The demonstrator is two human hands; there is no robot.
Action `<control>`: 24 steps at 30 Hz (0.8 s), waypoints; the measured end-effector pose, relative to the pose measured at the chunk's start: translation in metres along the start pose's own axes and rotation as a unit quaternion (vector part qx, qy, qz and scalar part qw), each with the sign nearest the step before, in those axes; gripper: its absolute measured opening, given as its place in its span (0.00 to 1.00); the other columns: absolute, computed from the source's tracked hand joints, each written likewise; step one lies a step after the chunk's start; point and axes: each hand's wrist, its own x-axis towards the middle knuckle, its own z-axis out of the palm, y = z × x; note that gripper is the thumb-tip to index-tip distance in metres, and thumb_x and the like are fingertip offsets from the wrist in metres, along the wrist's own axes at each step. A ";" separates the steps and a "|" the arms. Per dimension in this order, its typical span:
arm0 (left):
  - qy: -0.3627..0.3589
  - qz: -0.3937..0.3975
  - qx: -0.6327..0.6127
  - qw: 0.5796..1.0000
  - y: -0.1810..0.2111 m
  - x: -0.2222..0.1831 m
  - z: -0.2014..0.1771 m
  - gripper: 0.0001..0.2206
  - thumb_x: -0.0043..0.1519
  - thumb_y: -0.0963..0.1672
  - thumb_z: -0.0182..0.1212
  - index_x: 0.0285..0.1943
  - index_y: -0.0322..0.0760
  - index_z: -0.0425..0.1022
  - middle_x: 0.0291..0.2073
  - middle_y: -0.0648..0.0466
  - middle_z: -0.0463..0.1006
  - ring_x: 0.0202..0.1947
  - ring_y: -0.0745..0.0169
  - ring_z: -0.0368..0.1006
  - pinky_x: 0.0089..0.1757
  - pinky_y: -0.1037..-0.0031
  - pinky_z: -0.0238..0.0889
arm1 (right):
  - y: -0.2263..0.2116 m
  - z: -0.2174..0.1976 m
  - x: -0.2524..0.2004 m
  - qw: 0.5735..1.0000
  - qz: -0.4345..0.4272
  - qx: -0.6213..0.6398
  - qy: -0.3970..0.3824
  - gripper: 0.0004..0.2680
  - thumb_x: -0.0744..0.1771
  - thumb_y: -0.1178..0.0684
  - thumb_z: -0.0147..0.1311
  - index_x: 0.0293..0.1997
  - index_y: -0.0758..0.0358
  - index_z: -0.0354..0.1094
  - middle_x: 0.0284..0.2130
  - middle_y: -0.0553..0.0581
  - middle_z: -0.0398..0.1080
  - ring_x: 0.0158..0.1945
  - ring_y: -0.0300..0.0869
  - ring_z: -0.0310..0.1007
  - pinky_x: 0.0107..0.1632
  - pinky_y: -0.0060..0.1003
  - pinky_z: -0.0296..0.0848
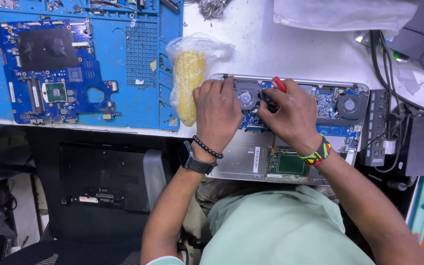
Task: The person uses a screwdriver to remove screws securing the cooling fan and heat sink to the laptop motherboard, then carefully lifts the components out.
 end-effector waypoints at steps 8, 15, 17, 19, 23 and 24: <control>-0.006 0.033 -0.027 0.999 -0.007 -0.003 -0.007 0.15 0.66 0.39 0.54 0.61 0.28 0.74 0.41 0.44 0.80 0.53 0.44 0.73 0.50 0.58 0.56 | 0.000 0.001 0.000 1.000 0.006 0.010 0.007 0.07 0.65 0.52 0.67 0.44 0.62 0.82 0.31 0.60 0.72 0.28 0.40 0.69 0.28 0.29 0.65; -0.004 0.000 -0.052 0.999 -0.013 -0.005 -0.049 0.15 0.65 0.38 0.56 0.60 0.27 0.75 0.37 0.45 0.81 0.48 0.41 0.76 0.46 0.56 0.60 | -0.001 -0.006 0.006 0.999 -0.005 0.015 -0.052 0.08 0.66 0.52 0.65 0.46 0.65 0.81 0.31 0.63 0.71 0.29 0.43 0.65 0.30 0.35 0.64; 0.087 0.000 -0.061 0.994 -0.018 -0.001 -0.066 0.13 0.65 0.41 0.62 0.56 0.26 0.77 0.34 0.44 0.80 0.40 0.41 0.78 0.39 0.61 0.62 | -0.014 -0.014 0.011 0.994 0.043 0.089 -0.050 0.12 0.63 0.63 0.71 0.49 0.72 0.80 0.32 0.70 0.72 0.31 0.54 0.74 0.29 0.38 0.67; 0.079 -0.028 -0.029 0.996 -0.023 -0.002 -0.081 0.14 0.64 0.43 0.64 0.57 0.32 0.76 0.35 0.48 0.78 0.39 0.44 0.74 0.38 0.59 0.61 | -0.010 -0.013 0.013 0.994 0.022 0.076 -0.070 0.14 0.63 0.59 0.72 0.54 0.67 0.79 0.32 0.61 0.71 0.29 0.45 0.67 0.31 0.35 0.66; 0.090 -0.054 -0.042 0.994 -0.028 0.000 -0.115 0.11 0.68 0.43 0.64 0.57 0.34 0.76 0.38 0.52 0.78 0.38 0.49 0.71 0.37 0.59 0.57 | -0.013 -0.014 0.024 0.988 0.056 0.101 -0.103 0.17 0.63 0.60 0.72 0.57 0.68 0.76 0.33 0.54 0.69 0.33 0.34 0.71 0.29 0.26 0.62; 0.088 -0.054 -0.049 0.993 -0.028 0.001 -0.118 0.11 0.68 0.43 0.64 0.57 0.34 0.76 0.38 0.52 0.78 0.38 0.49 0.71 0.37 0.59 0.57 | -0.015 -0.015 0.027 0.988 0.060 0.096 -0.106 0.17 0.63 0.60 0.72 0.57 0.68 0.76 0.33 0.54 0.69 0.33 0.34 0.71 0.29 0.26 0.62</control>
